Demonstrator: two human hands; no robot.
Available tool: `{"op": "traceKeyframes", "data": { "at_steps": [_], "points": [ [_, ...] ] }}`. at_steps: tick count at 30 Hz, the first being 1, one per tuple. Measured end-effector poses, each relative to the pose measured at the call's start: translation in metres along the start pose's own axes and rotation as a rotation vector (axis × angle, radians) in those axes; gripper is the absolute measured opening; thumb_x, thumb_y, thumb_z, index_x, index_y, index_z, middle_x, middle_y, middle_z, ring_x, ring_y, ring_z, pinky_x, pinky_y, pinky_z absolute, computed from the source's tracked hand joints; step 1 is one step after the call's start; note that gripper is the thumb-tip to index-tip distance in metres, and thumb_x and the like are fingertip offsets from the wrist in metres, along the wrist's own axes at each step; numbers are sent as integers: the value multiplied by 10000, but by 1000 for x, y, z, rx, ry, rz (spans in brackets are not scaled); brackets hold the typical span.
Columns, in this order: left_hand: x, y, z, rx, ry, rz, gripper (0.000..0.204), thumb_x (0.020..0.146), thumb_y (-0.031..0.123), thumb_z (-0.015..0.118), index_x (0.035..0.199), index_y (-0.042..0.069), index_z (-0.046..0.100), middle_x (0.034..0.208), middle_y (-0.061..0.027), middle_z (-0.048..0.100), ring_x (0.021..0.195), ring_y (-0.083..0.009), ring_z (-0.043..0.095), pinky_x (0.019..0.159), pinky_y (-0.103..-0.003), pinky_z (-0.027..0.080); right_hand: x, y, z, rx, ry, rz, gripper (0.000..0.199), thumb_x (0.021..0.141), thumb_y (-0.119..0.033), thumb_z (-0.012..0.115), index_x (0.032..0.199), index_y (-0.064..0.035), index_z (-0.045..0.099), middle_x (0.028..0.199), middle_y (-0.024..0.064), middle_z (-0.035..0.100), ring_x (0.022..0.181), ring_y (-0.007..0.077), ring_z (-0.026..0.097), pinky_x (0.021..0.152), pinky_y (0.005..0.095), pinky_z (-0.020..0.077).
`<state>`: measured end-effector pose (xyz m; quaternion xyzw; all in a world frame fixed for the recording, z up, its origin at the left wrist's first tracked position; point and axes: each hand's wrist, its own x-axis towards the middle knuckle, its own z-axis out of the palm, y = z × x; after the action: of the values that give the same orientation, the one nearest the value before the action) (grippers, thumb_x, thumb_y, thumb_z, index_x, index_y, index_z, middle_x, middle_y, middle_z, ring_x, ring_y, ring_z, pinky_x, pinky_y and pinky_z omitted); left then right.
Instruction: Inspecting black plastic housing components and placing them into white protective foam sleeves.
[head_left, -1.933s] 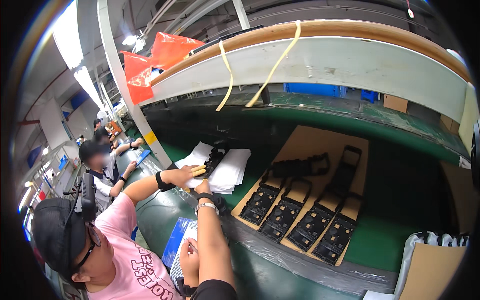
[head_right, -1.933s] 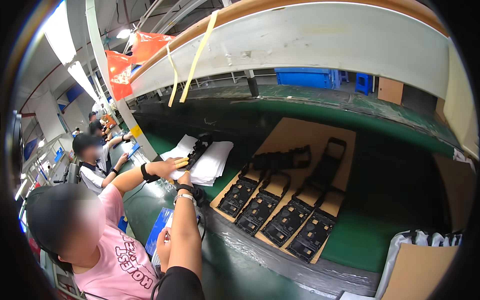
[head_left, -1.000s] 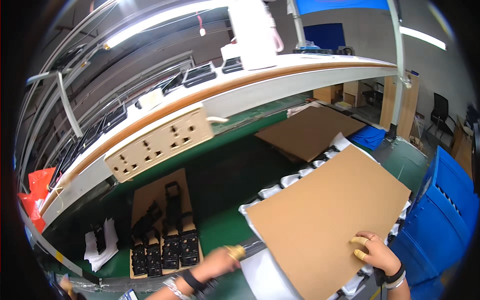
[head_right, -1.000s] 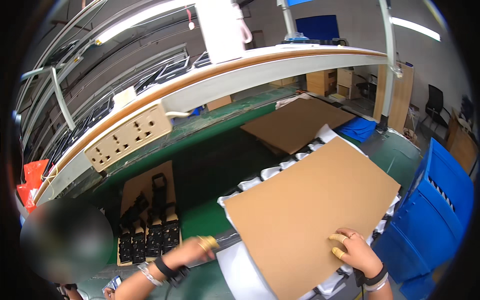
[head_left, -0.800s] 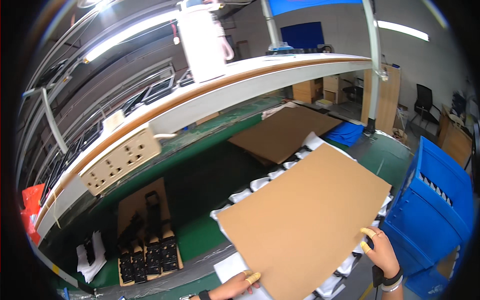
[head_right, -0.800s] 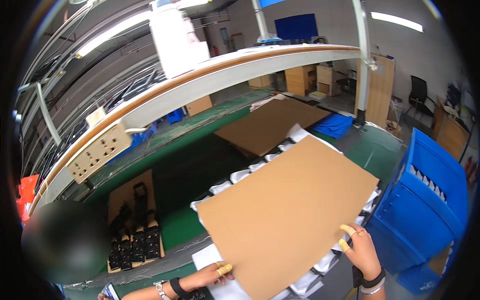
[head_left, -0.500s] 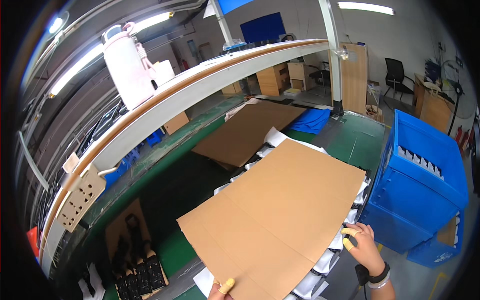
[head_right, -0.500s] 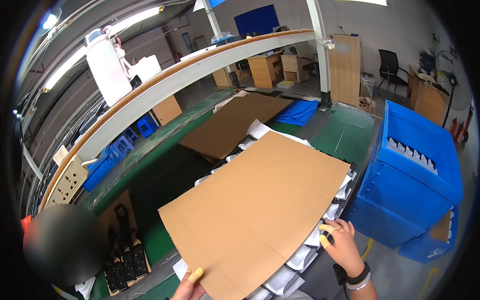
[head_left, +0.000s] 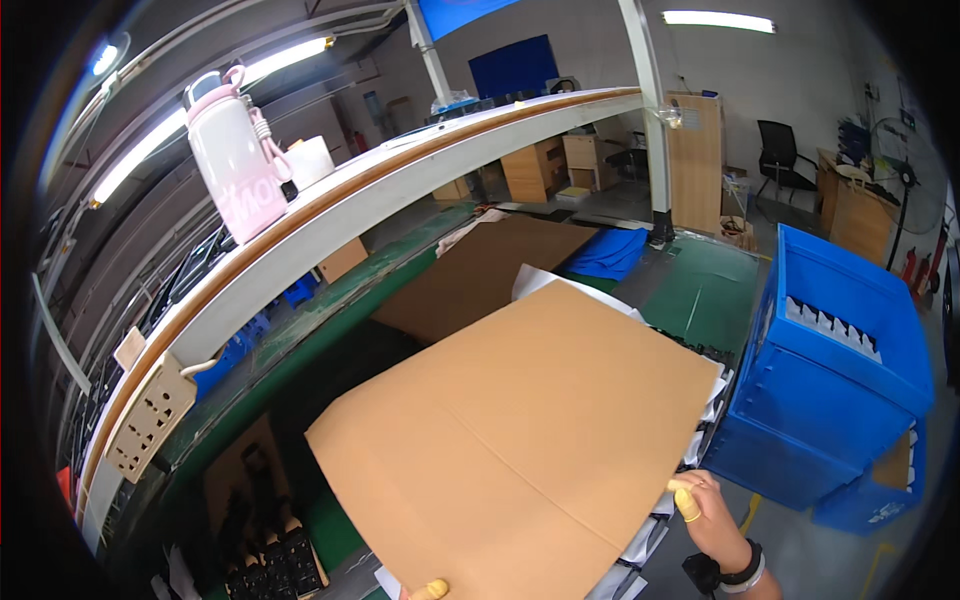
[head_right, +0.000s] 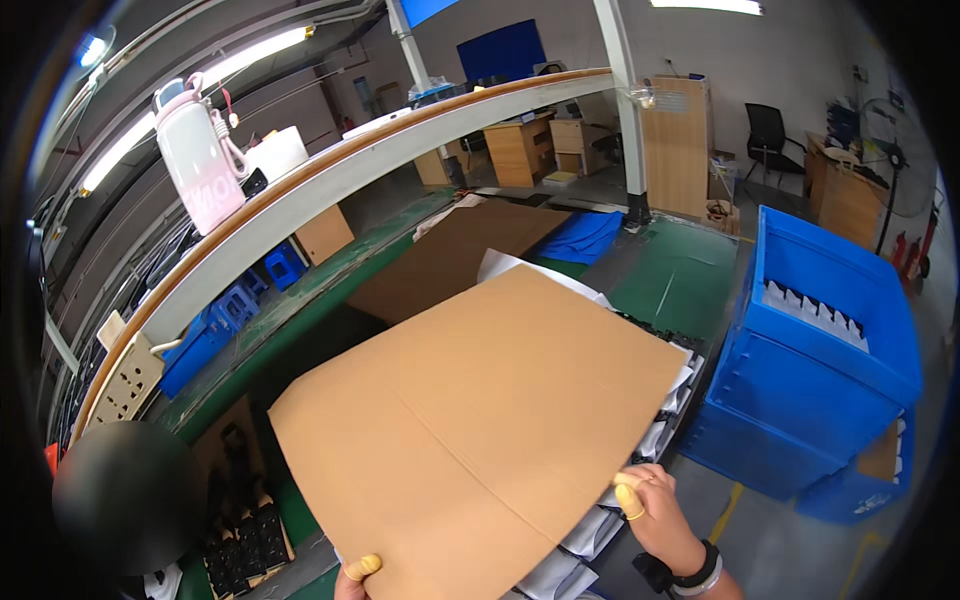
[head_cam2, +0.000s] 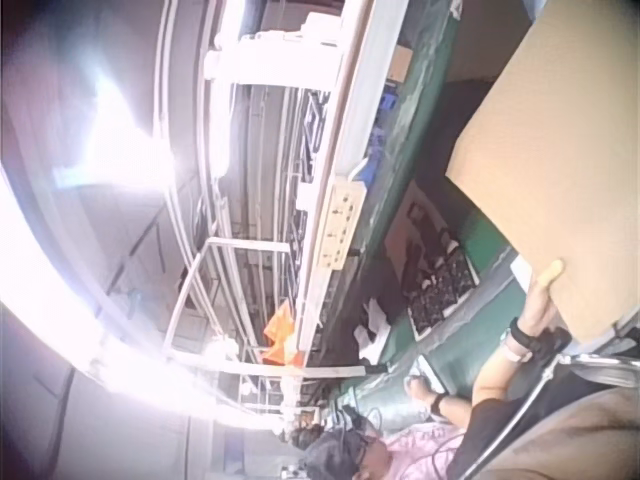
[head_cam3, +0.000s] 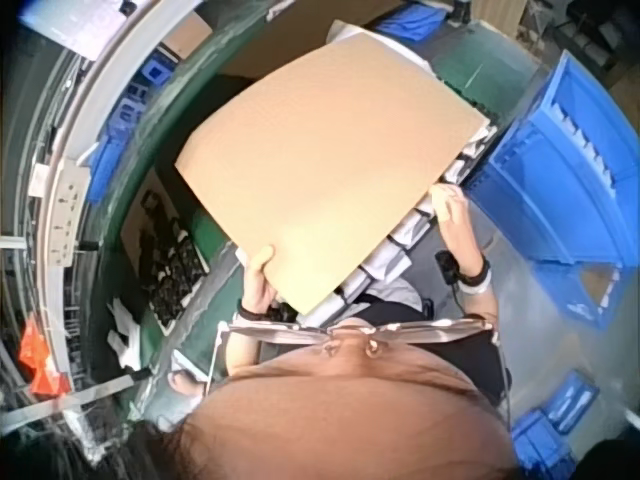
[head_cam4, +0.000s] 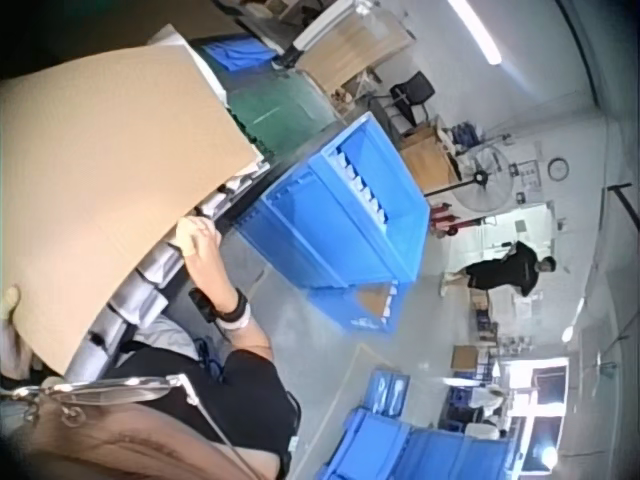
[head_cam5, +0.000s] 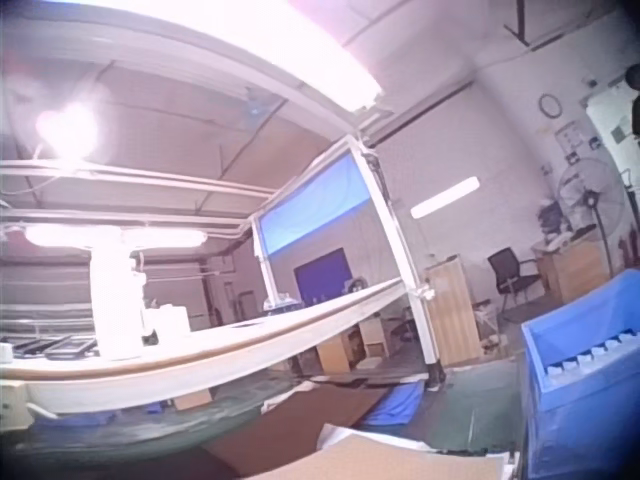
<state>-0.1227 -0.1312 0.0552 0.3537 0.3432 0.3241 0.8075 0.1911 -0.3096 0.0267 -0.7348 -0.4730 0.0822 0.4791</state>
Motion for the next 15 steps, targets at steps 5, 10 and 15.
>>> {"op": "traceKeyframes", "data": {
  "at_steps": [5, 10, 15],
  "points": [
    [40, 13, 23, 52, -84, 63, 437, 854, 148, 564, 1252, 32, 426, 1191, -134, 519, 1086, -250, 523, 915, -370, 449, 27, -5, 15, 669, -170, 42, 602, 934, -371, 469, 1346, 14, 259, 1270, 142, 439, 1175, 214, 424, 1004, 392, 313],
    [54, 46, 63, 93, -112, 184, 370, 905, 159, 516, 1238, 35, 411, 1159, -101, 527, 1018, -183, 566, 864, -312, 482, 79, -52, 4, 977, -191, 209, 780, 918, -144, 501, 1425, -166, -92, 1259, 151, 445, 1088, 237, 514, 898, 425, 438],
    [188, 101, 87, 181, -270, 397, 441, 899, 145, 541, 1286, 37, 359, 1211, -93, 498, 1080, -202, 537, 878, -332, 484, 188, -80, 39, 1247, -317, 301, 596, 917, -103, 474, 1391, -187, 123, 1193, 138, 472, 935, 246, 597, 752, 400, 534]
  ]
}}
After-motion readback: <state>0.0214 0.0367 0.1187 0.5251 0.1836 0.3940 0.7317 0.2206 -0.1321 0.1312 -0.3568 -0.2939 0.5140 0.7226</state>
